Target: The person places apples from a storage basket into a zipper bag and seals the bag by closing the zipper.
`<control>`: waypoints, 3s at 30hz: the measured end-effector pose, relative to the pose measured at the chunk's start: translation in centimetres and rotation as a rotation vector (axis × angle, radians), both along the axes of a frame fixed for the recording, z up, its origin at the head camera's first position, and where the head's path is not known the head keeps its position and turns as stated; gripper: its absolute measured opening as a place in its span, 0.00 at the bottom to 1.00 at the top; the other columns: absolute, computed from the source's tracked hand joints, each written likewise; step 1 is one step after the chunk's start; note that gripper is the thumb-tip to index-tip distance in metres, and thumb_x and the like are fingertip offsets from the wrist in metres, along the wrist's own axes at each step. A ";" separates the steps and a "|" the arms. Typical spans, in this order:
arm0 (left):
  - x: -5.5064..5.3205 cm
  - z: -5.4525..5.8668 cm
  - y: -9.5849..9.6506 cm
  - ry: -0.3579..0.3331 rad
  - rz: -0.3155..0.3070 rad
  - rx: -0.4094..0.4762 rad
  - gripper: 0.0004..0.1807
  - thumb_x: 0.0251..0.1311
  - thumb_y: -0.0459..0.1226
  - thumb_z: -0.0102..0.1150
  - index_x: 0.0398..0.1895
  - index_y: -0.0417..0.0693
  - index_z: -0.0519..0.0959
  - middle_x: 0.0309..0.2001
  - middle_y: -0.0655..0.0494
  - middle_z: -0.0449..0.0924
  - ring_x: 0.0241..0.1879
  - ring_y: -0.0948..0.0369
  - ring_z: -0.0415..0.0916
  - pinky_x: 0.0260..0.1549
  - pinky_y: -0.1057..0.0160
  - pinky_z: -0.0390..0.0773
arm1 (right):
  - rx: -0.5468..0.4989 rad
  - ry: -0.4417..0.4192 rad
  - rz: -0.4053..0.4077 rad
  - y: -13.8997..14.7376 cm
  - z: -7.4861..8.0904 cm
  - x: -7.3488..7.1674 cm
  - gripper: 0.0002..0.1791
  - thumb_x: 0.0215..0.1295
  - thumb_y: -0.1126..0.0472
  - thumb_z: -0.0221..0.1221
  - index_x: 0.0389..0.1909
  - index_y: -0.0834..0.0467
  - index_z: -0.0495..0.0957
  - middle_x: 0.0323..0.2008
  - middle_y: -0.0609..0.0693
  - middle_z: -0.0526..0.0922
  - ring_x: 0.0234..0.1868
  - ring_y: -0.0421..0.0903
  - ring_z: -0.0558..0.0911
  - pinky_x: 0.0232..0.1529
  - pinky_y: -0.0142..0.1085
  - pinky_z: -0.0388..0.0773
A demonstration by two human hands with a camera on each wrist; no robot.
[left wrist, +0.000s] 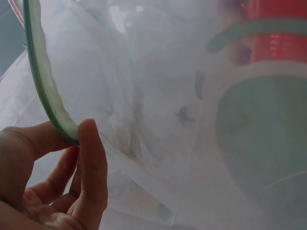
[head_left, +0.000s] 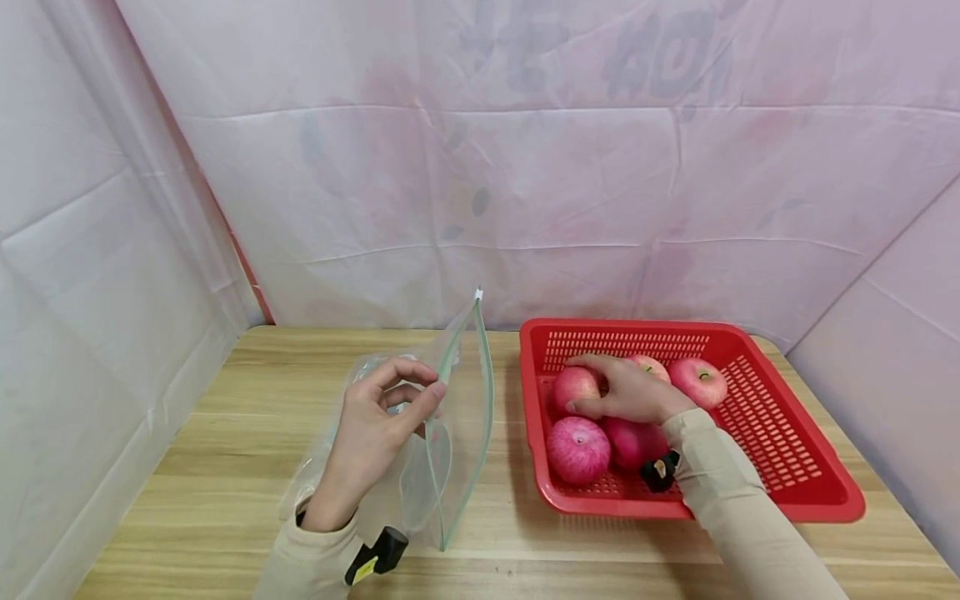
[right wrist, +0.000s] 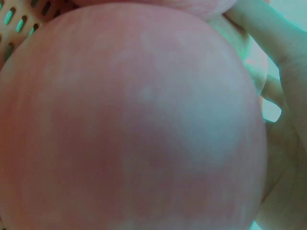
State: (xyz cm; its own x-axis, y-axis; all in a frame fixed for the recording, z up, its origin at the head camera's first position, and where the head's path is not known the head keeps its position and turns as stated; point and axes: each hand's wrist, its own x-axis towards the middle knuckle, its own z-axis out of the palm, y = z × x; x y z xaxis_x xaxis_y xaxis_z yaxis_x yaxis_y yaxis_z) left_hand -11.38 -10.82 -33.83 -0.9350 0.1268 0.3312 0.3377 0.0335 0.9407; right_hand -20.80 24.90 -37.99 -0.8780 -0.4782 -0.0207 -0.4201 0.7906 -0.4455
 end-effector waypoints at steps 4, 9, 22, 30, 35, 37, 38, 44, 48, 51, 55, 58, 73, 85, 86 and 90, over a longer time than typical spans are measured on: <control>0.0 0.0 0.1 -0.001 -0.003 0.000 0.06 0.65 0.30 0.66 0.43 0.40 0.81 0.42 0.53 0.79 0.27 0.60 0.82 0.22 0.58 0.84 | 0.022 0.054 -0.025 0.1 0.1 0.0 0.35 0.58 0.40 0.71 0.66 0.47 0.76 0.56 0.44 0.84 0.53 0.46 0.83 0.59 0.52 0.78; 0.1 0.0 0.1 -0.001 -0.004 0.001 0.06 0.65 0.30 0.66 0.43 0.41 0.81 0.42 0.53 0.79 0.28 0.57 0.83 0.22 0.58 0.84 | 0.038 0.086 -0.057 0.3 0.4 0.1 0.39 0.56 0.34 0.70 0.68 0.45 0.75 0.58 0.46 0.83 0.56 0.48 0.83 0.58 0.53 0.78; 0.2 0.1 0.1 -0.028 0.002 0.000 0.06 0.64 0.29 0.66 0.42 0.40 0.81 0.43 0.53 0.79 0.28 0.58 0.83 0.22 0.58 0.84 | -0.100 0.132 -0.019 0.3 1.0 0.3 0.39 0.57 0.42 0.74 0.66 0.53 0.76 0.59 0.52 0.83 0.56 0.53 0.83 0.61 0.56 0.78; 0.2 -0.1 0.4 -0.042 -0.016 0.000 0.06 0.64 0.31 0.67 0.42 0.42 0.81 0.42 0.51 0.79 0.28 0.53 0.83 0.23 0.57 0.85 | -0.099 0.160 -0.052 0.5 1.4 0.5 0.40 0.55 0.42 0.75 0.67 0.52 0.75 0.58 0.52 0.82 0.54 0.51 0.83 0.57 0.55 0.81; 0.2 -0.3 0.7 -0.045 -0.025 -0.004 0.06 0.65 0.31 0.66 0.42 0.42 0.81 0.42 0.51 0.79 0.27 0.55 0.82 0.22 0.58 0.85 | -0.104 0.179 -0.058 0.7 1.6 0.7 0.39 0.56 0.41 0.74 0.67 0.50 0.74 0.59 0.51 0.81 0.57 0.52 0.81 0.59 0.55 0.79; 0.2 -0.3 0.7 -0.048 -0.026 -0.005 0.06 0.65 0.31 0.66 0.42 0.42 0.81 0.42 0.50 0.79 0.27 0.55 0.83 0.22 0.58 0.85 | -0.109 0.191 -0.059 0.8 1.7 0.7 0.39 0.57 0.41 0.74 0.67 0.51 0.74 0.60 0.52 0.81 0.58 0.53 0.81 0.60 0.56 0.79; 0.2 -0.4 0.8 -0.051 -0.025 -0.009 0.06 0.65 0.31 0.67 0.42 0.43 0.81 0.42 0.50 0.79 0.27 0.56 0.83 0.23 0.58 0.85 | -0.112 0.194 -0.063 0.9 1.8 0.8 0.39 0.57 0.41 0.74 0.67 0.51 0.74 0.60 0.52 0.81 0.58 0.54 0.81 0.60 0.56 0.78; 0.2 -0.6 1.1 -0.078 -0.021 -0.022 0.06 0.64 0.33 0.67 0.42 0.44 0.81 0.41 0.49 0.81 0.26 0.60 0.82 0.24 0.59 0.85 | -0.125 0.197 -0.086 0.8 2.4 1.3 0.40 0.57 0.42 0.73 0.68 0.52 0.72 0.60 0.55 0.81 0.59 0.56 0.80 0.59 0.59 0.79; 0.0 -1.0 1.3 -0.098 -0.019 -0.013 0.06 0.64 0.32 0.67 0.42 0.43 0.81 0.40 0.49 0.81 0.25 0.61 0.82 0.24 0.59 0.85 | -0.135 0.194 -0.093 0.7 2.6 1.6 0.40 0.58 0.42 0.73 0.69 0.52 0.72 0.61 0.55 0.80 0.59 0.57 0.80 0.59 0.60 0.78; -0.2 -1.4 1.6 -0.105 -0.018 0.002 0.07 0.64 0.32 0.67 0.41 0.39 0.81 0.39 0.46 0.81 0.25 0.63 0.81 0.24 0.60 0.85 | -0.144 0.192 -0.096 0.6 2.7 1.6 0.40 0.58 0.43 0.73 0.70 0.52 0.71 0.62 0.55 0.80 0.60 0.57 0.79 0.59 0.60 0.78; -0.4 -1.9 2.0 -0.137 -0.022 0.013 0.07 0.64 0.32 0.67 0.41 0.38 0.81 0.39 0.44 0.80 0.25 0.65 0.81 0.25 0.61 0.85 | -0.152 0.195 -0.094 0.6 2.6 1.5 0.40 0.58 0.43 0.73 0.70 0.52 0.71 0.62 0.54 0.79 0.59 0.55 0.79 0.58 0.58 0.79; -0.5 -2.2 2.4 -0.164 -0.027 0.011 0.07 0.64 0.32 0.67 0.41 0.39 0.81 0.40 0.44 0.80 0.26 0.65 0.81 0.25 0.61 0.85 | -0.157 0.204 -0.089 0.6 2.6 1.5 0.40 0.59 0.43 0.73 0.70 0.51 0.71 0.62 0.53 0.79 0.59 0.55 0.79 0.57 0.58 0.80; -0.7 -3.5 3.6 -0.198 -0.035 0.025 0.05 0.65 0.31 0.66 0.42 0.41 0.81 0.37 0.39 0.83 0.27 0.64 0.81 0.27 0.61 0.86 | -0.210 0.340 -0.022 0.1 2.4 1.9 0.39 0.57 0.50 0.76 0.69 0.48 0.72 0.62 0.46 0.79 0.60 0.46 0.79 0.54 0.31 0.79; -0.3 -3.6 3.7 -0.215 -0.055 -0.001 0.07 0.65 0.33 0.67 0.43 0.41 0.81 0.39 0.35 0.84 0.29 0.60 0.83 0.29 0.61 0.87 | -0.259 0.383 0.023 -0.8 2.4 1.9 0.41 0.53 0.53 0.78 0.69 0.45 0.72 0.62 0.44 0.79 0.61 0.44 0.78 0.59 0.21 0.72; -0.3 -3.6 3.8 -0.214 -0.054 -0.001 0.07 0.65 0.32 0.67 0.43 0.41 0.81 0.38 0.36 0.84 0.29 0.61 0.82 0.29 0.61 0.87 | -0.267 0.391 0.029 -0.8 2.4 1.8 0.42 0.52 0.54 0.79 0.69 0.45 0.73 0.62 0.44 0.79 0.61 0.44 0.78 0.59 0.20 0.71; -0.3 -3.6 3.8 -0.205 -0.047 -0.001 0.06 0.65 0.32 0.67 0.42 0.42 0.81 0.36 0.41 0.85 0.28 0.64 0.82 0.28 0.62 0.87 | -0.310 0.426 0.049 -1.0 2.6 1.9 0.43 0.49 0.59 0.80 0.68 0.47 0.73 0.62 0.45 0.79 0.60 0.40 0.77 0.59 0.18 0.69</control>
